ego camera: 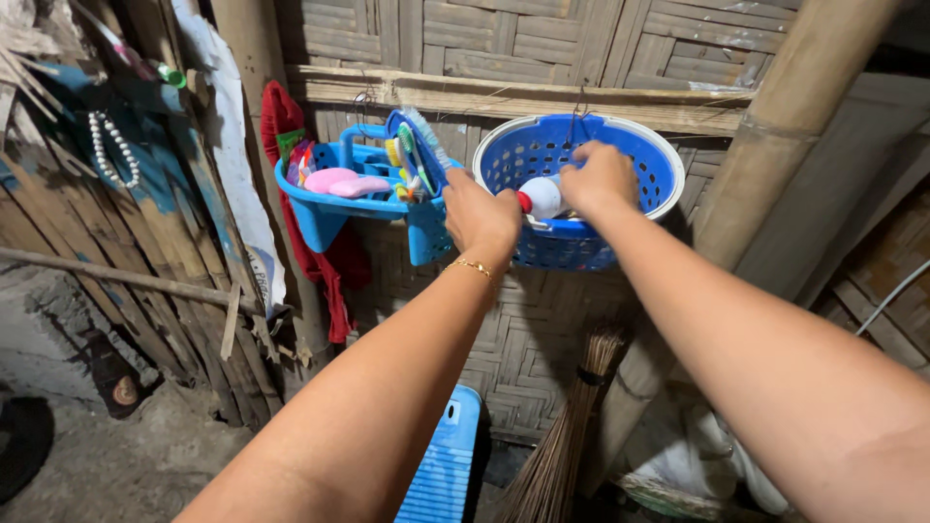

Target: The person rinses a blue plastic caddy with water from a bucket, then hangs it on a wall hook. They place toothbrushes, toothpaste, soap, and a scrub brush into the caddy. The person also adjusts items in a nearby hanging basket.

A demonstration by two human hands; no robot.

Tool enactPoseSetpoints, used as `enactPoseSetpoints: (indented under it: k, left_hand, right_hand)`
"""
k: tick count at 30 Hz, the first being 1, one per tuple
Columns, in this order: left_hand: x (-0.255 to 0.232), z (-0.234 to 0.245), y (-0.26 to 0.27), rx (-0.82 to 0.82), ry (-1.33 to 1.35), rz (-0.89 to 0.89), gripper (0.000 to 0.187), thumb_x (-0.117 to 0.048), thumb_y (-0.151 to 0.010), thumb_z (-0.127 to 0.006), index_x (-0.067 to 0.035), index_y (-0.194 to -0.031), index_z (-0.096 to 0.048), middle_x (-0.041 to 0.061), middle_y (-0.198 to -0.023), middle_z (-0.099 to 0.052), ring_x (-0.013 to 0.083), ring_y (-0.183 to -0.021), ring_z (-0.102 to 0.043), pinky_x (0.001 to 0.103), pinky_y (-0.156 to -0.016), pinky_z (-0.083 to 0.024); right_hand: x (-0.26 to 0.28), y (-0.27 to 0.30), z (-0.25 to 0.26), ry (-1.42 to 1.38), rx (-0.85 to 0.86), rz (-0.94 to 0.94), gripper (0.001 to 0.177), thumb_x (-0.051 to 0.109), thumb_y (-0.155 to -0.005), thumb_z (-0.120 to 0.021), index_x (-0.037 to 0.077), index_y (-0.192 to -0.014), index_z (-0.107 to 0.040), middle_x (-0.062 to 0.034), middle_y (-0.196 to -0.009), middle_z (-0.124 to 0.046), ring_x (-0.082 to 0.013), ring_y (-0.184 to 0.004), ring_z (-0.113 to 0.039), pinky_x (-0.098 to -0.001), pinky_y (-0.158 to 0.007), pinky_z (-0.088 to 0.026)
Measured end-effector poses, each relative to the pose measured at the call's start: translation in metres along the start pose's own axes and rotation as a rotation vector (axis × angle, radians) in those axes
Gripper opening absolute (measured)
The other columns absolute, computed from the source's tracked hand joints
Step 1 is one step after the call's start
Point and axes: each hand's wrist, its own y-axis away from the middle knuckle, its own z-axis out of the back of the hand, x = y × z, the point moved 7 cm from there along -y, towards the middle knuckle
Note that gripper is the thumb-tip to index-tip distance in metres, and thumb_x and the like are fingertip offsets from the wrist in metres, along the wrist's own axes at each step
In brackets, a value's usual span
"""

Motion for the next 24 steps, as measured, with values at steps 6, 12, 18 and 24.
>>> enactPoseSetpoints:
  k: [6, 12, 18, 24]
  left_hand:
    - [-0.038, -0.006, 0.005, -0.218, -0.237, -0.451, 0.045, -0.013, -0.070, -0.078, -0.008, -0.112, -0.063, 0.014, -0.114, -0.062, 0.0365, -0.116, -0.055, 0.048, -0.092, -0.045]
    - [-0.066, -0.049, -0.007, -0.112, -0.163, -0.640, 0.019, -0.016, -0.079, -0.075, -0.012, -0.098, -0.077, 0.010, -0.105, -0.071, 0.0335, -0.109, -0.061, 0.047, -0.094, -0.048]
    - [-0.061, -0.091, -0.035, 0.206, -0.177, -0.381, 0.021, -0.023, -0.086, -0.072, -0.014, -0.103, -0.080, 0.016, -0.107, -0.075, 0.0349, -0.104, -0.069, 0.045, -0.092, -0.054]
    - [-0.071, -0.107, -0.050, 0.145, -0.010, -0.389, 0.022, -0.019, -0.085, -0.072, -0.011, -0.105, -0.076, 0.015, -0.105, -0.075, 0.0357, -0.101, -0.071, 0.045, -0.090, -0.055]
  right_hand:
    - [-0.026, -0.036, 0.011, -0.089, -0.162, 0.024, 0.028, 0.020, -0.085, -0.075, 0.016, -0.112, -0.074, -0.0133, -0.108, -0.075, -0.0332, -0.102, -0.071, -0.0450, -0.090, -0.054]
    - [-0.031, -0.059, 0.014, -0.136, -0.248, 0.164, 0.018, 0.016, -0.086, -0.078, 0.013, -0.104, -0.076, -0.0113, -0.098, -0.075, -0.0313, -0.096, -0.071, -0.0444, -0.086, -0.055]
    - [-0.011, -0.052, 0.028, -0.050, -0.498, 0.547, 0.015, 0.018, -0.080, -0.084, 0.014, -0.094, -0.081, -0.0080, -0.099, -0.072, -0.0341, -0.106, -0.057, -0.0456, -0.091, -0.046]
    - [-0.014, -0.065, 0.017, -0.107, -0.435, 0.492, 0.010, 0.023, -0.088, -0.081, 0.014, -0.087, -0.080, -0.0022, -0.094, -0.073, -0.0304, -0.104, -0.056, -0.0493, -0.093, -0.039]
